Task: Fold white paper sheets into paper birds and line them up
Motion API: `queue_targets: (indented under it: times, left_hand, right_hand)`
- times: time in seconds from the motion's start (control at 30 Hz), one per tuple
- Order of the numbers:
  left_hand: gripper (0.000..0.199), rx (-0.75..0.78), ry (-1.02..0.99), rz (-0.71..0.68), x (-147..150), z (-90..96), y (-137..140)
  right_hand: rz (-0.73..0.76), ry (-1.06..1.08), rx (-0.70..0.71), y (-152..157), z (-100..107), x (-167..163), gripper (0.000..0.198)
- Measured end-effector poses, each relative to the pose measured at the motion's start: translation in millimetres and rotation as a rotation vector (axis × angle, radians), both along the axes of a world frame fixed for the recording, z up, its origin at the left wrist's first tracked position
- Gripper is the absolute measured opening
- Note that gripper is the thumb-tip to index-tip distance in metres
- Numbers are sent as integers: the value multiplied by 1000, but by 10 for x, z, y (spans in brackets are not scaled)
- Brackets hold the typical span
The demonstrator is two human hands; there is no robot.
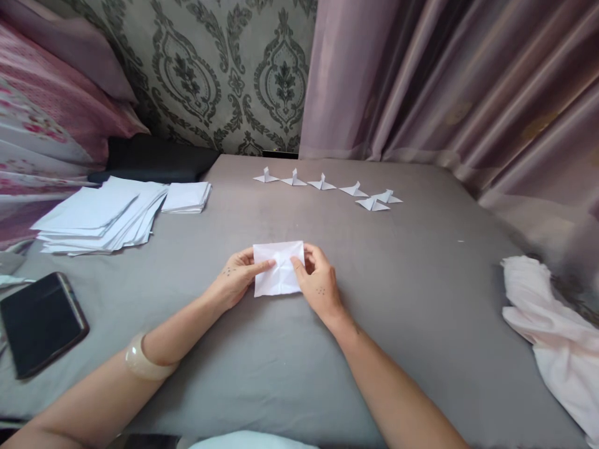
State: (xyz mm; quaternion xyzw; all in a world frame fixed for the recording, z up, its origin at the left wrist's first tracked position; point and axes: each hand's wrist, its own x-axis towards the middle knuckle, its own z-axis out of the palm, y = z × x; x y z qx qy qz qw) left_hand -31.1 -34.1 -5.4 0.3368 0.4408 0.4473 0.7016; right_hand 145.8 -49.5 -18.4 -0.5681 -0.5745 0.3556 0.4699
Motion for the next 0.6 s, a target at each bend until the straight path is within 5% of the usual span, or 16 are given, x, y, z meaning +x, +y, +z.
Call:
queue_targets:
  times: [0.1, 0.2, 0.43, 0.6]
  left_hand:
    - [39, 19, 64, 177, -26, -36, 38]
    - [39, 23, 134, 266, -54, -46, 69]
    - [45, 64, 254, 209, -85, -160, 132]
    - [57, 516, 747, 241, -176, -149, 113]
  right_hand:
    - [-57, -174, 242, -8, 73, 14, 46]
    - [54, -418, 382, -28, 104, 26, 39]
    - [252, -800, 332, -44, 36, 9, 28]
    - [265, -825, 295, -57, 53, 18, 27]
